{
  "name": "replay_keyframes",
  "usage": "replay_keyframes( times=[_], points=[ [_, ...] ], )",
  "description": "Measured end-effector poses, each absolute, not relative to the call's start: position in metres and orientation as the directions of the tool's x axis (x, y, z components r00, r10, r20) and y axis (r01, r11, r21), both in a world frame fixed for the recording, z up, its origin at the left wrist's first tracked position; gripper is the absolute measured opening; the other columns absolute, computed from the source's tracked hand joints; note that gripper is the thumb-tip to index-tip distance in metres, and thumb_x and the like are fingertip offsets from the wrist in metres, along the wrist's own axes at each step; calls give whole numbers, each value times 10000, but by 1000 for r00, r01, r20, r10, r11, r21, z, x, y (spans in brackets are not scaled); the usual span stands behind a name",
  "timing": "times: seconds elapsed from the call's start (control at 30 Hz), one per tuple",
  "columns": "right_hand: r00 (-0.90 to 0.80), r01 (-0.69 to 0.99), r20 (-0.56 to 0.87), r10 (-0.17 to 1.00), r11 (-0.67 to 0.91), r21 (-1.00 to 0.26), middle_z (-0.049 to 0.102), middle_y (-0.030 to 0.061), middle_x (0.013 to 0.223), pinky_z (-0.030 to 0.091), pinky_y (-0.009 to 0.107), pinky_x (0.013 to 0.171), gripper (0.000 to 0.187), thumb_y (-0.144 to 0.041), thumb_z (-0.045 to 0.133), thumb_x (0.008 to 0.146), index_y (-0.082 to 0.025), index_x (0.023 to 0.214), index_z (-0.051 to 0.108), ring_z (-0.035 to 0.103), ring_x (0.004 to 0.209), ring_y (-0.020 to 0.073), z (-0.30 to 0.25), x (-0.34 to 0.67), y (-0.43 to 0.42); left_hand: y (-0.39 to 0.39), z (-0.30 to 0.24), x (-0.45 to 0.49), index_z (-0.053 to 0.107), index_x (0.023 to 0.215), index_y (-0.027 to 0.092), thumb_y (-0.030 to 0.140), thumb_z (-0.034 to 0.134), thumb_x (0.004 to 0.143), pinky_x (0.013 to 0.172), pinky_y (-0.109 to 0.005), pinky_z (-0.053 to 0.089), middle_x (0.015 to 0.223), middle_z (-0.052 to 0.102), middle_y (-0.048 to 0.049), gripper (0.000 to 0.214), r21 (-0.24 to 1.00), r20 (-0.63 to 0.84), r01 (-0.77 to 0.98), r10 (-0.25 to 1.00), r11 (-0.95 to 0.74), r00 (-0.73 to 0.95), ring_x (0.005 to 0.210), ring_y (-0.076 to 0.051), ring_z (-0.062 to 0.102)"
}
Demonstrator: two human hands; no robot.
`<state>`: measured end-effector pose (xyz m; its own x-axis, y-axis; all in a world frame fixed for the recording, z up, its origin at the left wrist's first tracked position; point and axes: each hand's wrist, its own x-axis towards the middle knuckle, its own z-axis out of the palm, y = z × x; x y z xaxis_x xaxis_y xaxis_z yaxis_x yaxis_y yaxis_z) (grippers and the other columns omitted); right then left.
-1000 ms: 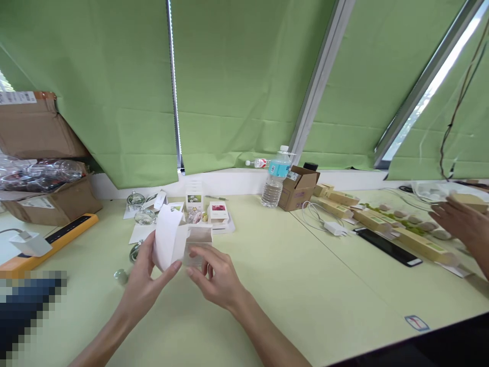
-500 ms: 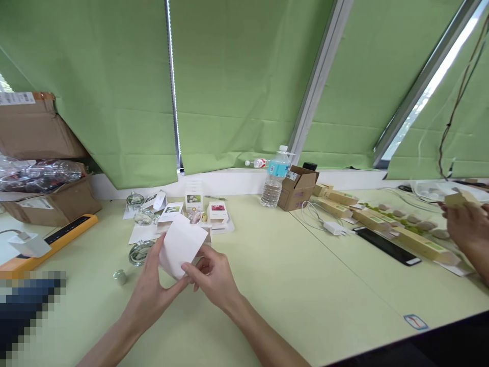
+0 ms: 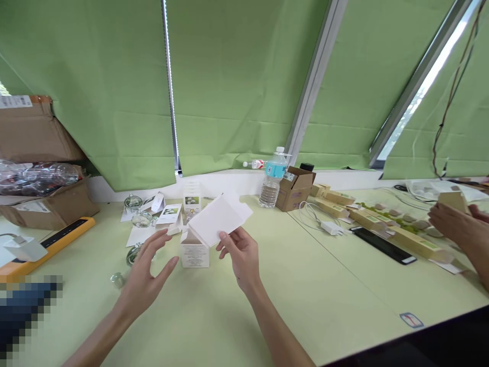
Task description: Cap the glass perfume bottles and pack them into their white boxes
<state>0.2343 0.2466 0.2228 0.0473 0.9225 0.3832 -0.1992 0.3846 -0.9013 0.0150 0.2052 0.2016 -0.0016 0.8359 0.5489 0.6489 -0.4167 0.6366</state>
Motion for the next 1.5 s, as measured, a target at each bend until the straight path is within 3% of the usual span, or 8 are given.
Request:
replay_keyframes(
  times=[0.2,0.33,0.5,0.63,1.0,1.2,1.33,1.5],
  points=[
    [46,-213,371,927,372,-903,638,47,801,488,256,463,303,-376,705,795,-172,1015,662,585,618,147,223,236,248,223,212,20,466,1317,362,364,504,902,1039,-472,403,1541,267,-34,417,560,449,698,872,-446,197,1376,-293,333],
    [10,-218,380,925,373,-902,654,54,849,503,263,473,299,-375,704,797,-177,1016,654,603,629,150,221,233,247,234,213,26,462,1332,370,341,538,879,1002,-472,430,1527,287,-47,460,562,435,680,868,-470,241,1348,-303,375],
    [-26,-218,383,923,368,-904,659,52,862,510,264,472,312,-381,706,794,-179,1023,642,619,630,153,218,230,246,246,202,29,536,1215,284,259,524,878,995,-407,432,1295,529,-66,338,637,516,580,840,-508,170,1216,-242,500],
    [-63,-211,393,918,372,-904,667,58,853,519,272,476,302,-384,707,791,-173,995,635,628,630,161,218,224,247,248,200,27,555,1166,260,255,513,881,894,-383,486,1151,606,-59,288,674,505,530,845,-514,177,1058,-228,574],
    [-368,-87,370,853,364,-927,663,42,781,463,234,433,396,-452,684,778,-163,1044,638,592,570,133,242,207,279,240,213,7,564,1158,227,351,606,823,887,-443,532,1121,688,-78,359,870,357,313,925,-381,132,994,-249,664],
    [-361,36,344,867,382,-924,643,30,778,375,200,404,355,-444,689,781,-166,1001,672,472,527,85,238,207,286,236,221,-2,475,1280,253,349,613,824,908,-454,523,1230,641,-85,486,898,299,286,941,-334,160,1030,-255,662],
    [-336,37,349,875,382,-923,676,59,851,435,225,443,358,-458,694,771,-163,973,675,543,602,123,229,211,285,236,221,-2,501,1246,263,351,617,822,940,-451,511,1261,612,-68,448,890,327,278,931,-361,161,1017,-236,663],
    [-355,112,404,843,467,-877,665,90,1052,560,289,563,350,-447,633,824,-194,1067,651,613,812,190,229,219,282,237,217,-2,520,1146,245,358,622,819,941,-461,510,1148,666,-59,361,889,344,259,924,-377,164,999,-230,664]
  ],
)
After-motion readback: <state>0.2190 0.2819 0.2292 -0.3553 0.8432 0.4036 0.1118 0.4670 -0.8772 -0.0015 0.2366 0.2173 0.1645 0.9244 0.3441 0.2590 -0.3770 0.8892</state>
